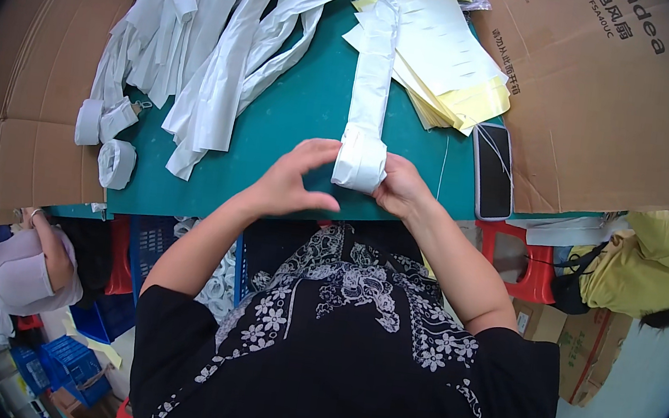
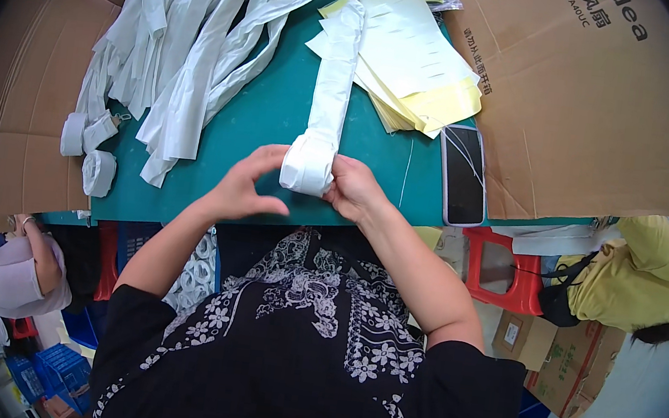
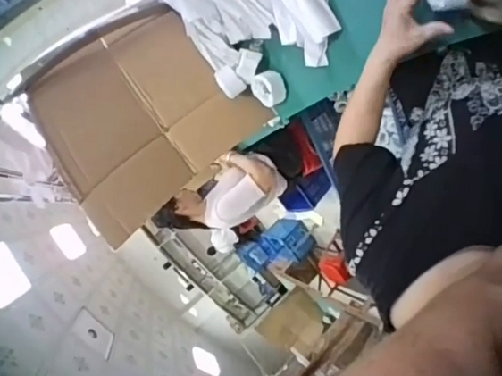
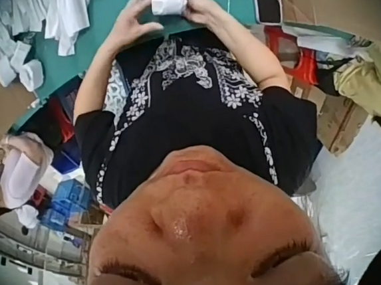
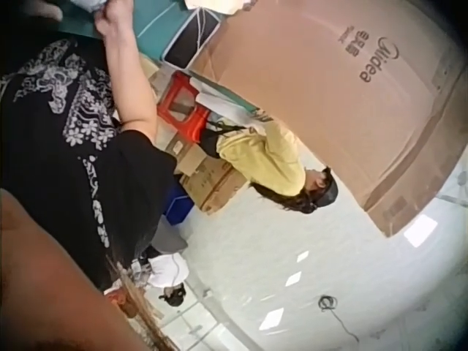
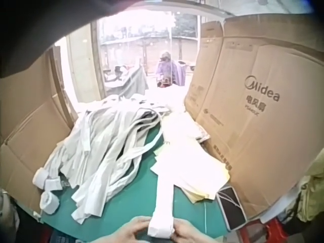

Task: Rolling fabric belts and placing them into individual plastic packaging bags.

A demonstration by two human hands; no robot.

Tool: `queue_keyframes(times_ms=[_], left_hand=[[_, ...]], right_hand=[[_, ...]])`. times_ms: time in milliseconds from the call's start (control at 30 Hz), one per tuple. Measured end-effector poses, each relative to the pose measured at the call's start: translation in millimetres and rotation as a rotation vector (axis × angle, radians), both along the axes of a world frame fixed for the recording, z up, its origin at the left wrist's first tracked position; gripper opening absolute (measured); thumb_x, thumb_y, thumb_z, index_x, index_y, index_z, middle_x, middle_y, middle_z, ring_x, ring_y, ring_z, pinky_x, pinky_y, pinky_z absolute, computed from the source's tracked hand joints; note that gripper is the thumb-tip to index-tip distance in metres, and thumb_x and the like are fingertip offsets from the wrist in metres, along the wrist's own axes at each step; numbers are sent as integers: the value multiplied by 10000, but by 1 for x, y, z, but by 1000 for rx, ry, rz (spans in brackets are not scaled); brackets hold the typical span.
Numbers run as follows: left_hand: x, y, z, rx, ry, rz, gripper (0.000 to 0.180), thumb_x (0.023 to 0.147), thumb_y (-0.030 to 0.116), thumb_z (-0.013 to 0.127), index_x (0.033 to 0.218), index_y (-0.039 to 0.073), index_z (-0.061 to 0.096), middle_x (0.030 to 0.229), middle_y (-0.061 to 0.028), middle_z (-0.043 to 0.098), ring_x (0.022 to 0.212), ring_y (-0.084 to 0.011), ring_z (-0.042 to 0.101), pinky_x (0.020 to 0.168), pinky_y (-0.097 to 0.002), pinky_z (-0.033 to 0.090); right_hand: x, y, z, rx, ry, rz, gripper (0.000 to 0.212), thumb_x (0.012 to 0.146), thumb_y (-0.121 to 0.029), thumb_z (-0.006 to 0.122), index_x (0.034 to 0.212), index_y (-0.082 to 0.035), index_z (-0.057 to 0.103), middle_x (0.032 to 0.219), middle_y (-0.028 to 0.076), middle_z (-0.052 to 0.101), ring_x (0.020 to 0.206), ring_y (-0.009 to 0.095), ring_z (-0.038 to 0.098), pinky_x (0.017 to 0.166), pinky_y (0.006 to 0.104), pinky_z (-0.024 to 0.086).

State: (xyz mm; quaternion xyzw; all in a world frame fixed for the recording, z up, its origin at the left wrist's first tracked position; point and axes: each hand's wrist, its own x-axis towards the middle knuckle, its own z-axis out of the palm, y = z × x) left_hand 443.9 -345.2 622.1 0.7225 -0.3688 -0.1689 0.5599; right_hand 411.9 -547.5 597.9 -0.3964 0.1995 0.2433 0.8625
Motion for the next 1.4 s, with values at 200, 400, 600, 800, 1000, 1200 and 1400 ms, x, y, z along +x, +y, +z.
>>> queue_keyframes(times_ms=[200,400,600,800,1000,1200,1400], left_hand=[[1,-8,-7,48,-764,28,377,672,194,761,991,49,622,1064,-87,600,993,-289,562,867,-375,450],[-4,-15,4,33,184,108,221,833,216,640,936,22,661,874,-70,666,777,-174,627,714,-284,478],[18,-26,-2,109,855,94,304,863,277,616,923,-18,656,813,-64,667,700,-114,624,648,-246,485],[21,-17,-24,-195,1104,-23,271,859,181,583,1033,-27,591,942,-88,651,790,-137,641,692,-265,515],[26,-27,4,-73,789,-33,395,821,202,659,1128,-20,549,1024,-65,628,922,-150,599,871,-307,447],[19,-34,25,-230,730,209,347,816,137,674,1096,-30,554,1013,-87,631,916,-144,602,818,-287,480],[-17,-69,27,-587,743,389,414,911,108,517,1278,4,358,1209,-95,510,1095,-149,498,932,-306,401]], right_hand=[[-4,5,7,220,61,-10,292,942,-130,419,1214,-43,477,1108,94,579,986,198,594,823,331,504],[3,-4,-7,170,-232,-17,499,844,-21,567,1305,-73,383,1183,85,542,1099,193,530,917,340,451],[9,-12,-7,-400,-535,147,562,726,116,531,1259,-44,451,1194,78,546,1110,194,525,952,311,404],[19,-22,9,-861,-1209,240,448,706,125,534,1086,-92,630,1170,131,590,1058,259,582,880,315,468],[41,-29,14,-954,-1282,217,384,746,95,561,1062,-104,648,1193,128,578,1079,256,570,887,300,464],[13,-32,24,-972,-913,-78,444,871,-208,566,1253,-14,450,1293,162,451,1203,269,442,1001,368,346],[-25,8,26,-1127,-938,-78,506,914,-323,490,1215,72,396,1356,260,288,1236,411,333,1022,426,297]])
